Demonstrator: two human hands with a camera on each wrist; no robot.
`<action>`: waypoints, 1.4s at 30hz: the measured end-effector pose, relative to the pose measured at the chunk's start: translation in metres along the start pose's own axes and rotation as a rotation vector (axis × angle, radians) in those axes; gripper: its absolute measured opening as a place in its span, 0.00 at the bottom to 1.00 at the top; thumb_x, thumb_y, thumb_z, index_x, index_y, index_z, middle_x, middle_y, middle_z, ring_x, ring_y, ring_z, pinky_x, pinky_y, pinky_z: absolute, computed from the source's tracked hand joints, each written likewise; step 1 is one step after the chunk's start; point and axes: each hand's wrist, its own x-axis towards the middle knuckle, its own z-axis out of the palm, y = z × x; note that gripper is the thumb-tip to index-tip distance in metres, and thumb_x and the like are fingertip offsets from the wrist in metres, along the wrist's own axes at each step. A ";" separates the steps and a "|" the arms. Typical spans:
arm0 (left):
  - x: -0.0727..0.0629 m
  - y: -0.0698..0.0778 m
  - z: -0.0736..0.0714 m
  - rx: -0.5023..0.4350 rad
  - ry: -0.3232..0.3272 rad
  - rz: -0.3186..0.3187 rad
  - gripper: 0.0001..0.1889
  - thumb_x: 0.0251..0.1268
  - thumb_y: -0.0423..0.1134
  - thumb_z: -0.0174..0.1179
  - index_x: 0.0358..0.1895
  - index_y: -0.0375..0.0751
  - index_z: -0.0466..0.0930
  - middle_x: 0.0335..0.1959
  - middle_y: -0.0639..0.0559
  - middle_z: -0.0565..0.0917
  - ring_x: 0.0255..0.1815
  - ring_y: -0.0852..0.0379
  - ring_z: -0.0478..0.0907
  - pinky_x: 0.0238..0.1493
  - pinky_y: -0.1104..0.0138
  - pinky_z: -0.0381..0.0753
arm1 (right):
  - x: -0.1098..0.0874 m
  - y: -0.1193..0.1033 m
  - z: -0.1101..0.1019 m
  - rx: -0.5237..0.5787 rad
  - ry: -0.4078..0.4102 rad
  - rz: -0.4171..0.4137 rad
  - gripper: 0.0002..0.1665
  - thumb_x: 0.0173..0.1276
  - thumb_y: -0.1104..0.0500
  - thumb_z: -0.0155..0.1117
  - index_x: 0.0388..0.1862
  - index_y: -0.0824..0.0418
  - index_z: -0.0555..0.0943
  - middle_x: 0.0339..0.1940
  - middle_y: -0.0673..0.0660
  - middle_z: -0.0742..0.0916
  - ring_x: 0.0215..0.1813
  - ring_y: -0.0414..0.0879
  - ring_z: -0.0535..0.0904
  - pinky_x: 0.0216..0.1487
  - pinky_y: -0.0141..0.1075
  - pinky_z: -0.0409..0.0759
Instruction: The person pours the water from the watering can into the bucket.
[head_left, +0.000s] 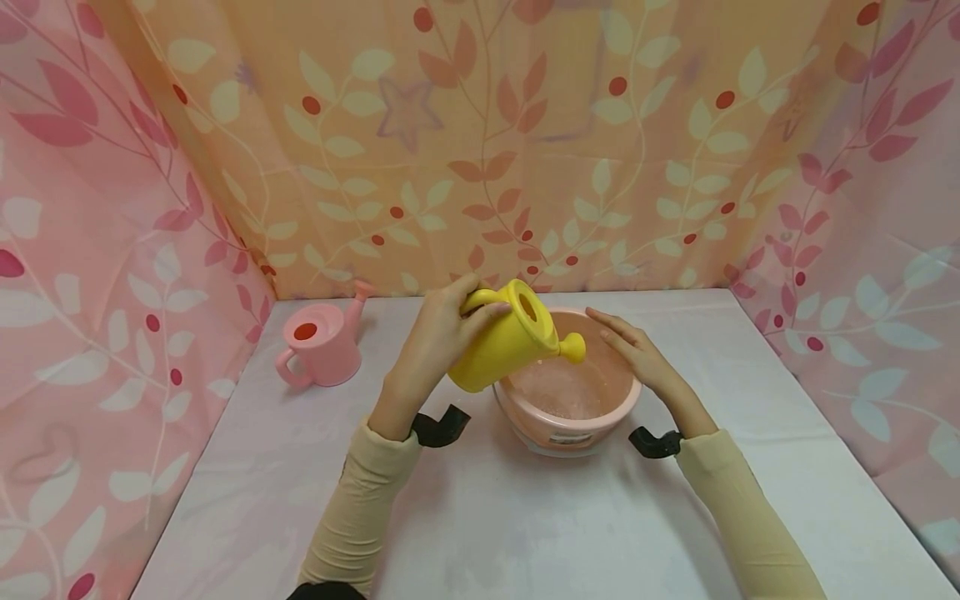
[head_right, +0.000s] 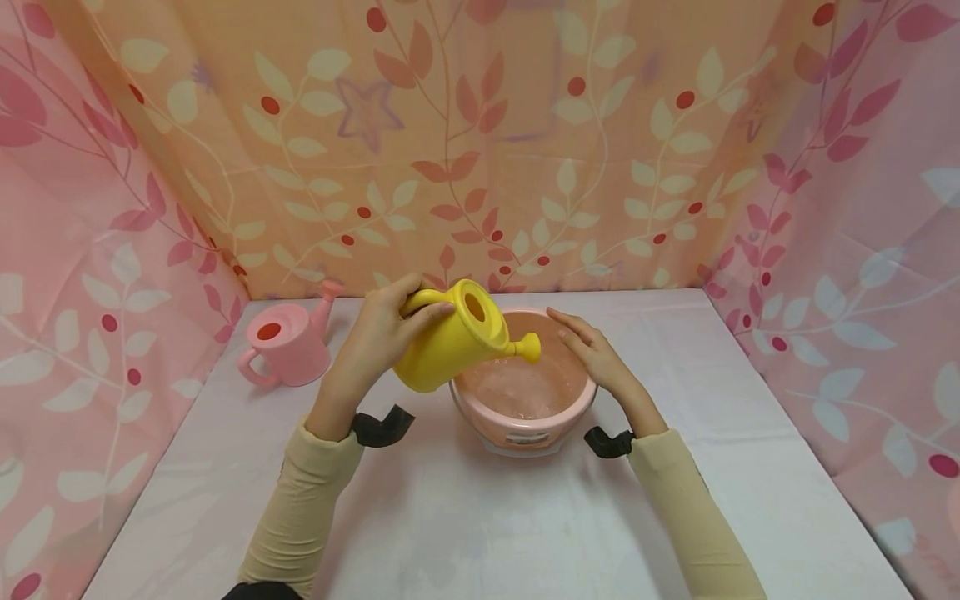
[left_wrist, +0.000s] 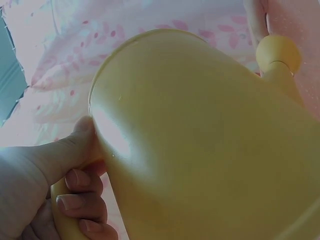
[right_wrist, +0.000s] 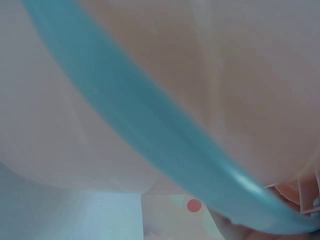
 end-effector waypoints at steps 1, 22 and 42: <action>0.000 0.000 0.000 0.000 0.000 0.004 0.13 0.56 0.48 0.63 0.34 0.42 0.75 0.23 0.51 0.72 0.26 0.56 0.70 0.29 0.68 0.71 | 0.000 0.001 0.000 0.001 0.000 -0.005 0.25 0.75 0.58 0.43 0.69 0.63 0.62 0.70 0.63 0.65 0.72 0.59 0.55 0.68 0.57 0.52; 0.001 0.000 0.001 0.008 -0.007 0.010 0.13 0.57 0.48 0.62 0.33 0.42 0.73 0.22 0.51 0.70 0.25 0.56 0.68 0.28 0.68 0.69 | 0.001 0.002 -0.002 0.003 -0.006 -0.005 0.24 0.75 0.60 0.43 0.69 0.63 0.63 0.70 0.62 0.65 0.72 0.57 0.54 0.68 0.57 0.51; 0.001 0.003 0.001 0.019 -0.017 0.009 0.14 0.57 0.47 0.63 0.32 0.41 0.72 0.21 0.51 0.69 0.24 0.56 0.68 0.27 0.68 0.69 | 0.000 0.004 -0.002 0.003 -0.001 -0.014 0.25 0.75 0.59 0.43 0.69 0.64 0.62 0.70 0.62 0.66 0.72 0.57 0.54 0.68 0.56 0.51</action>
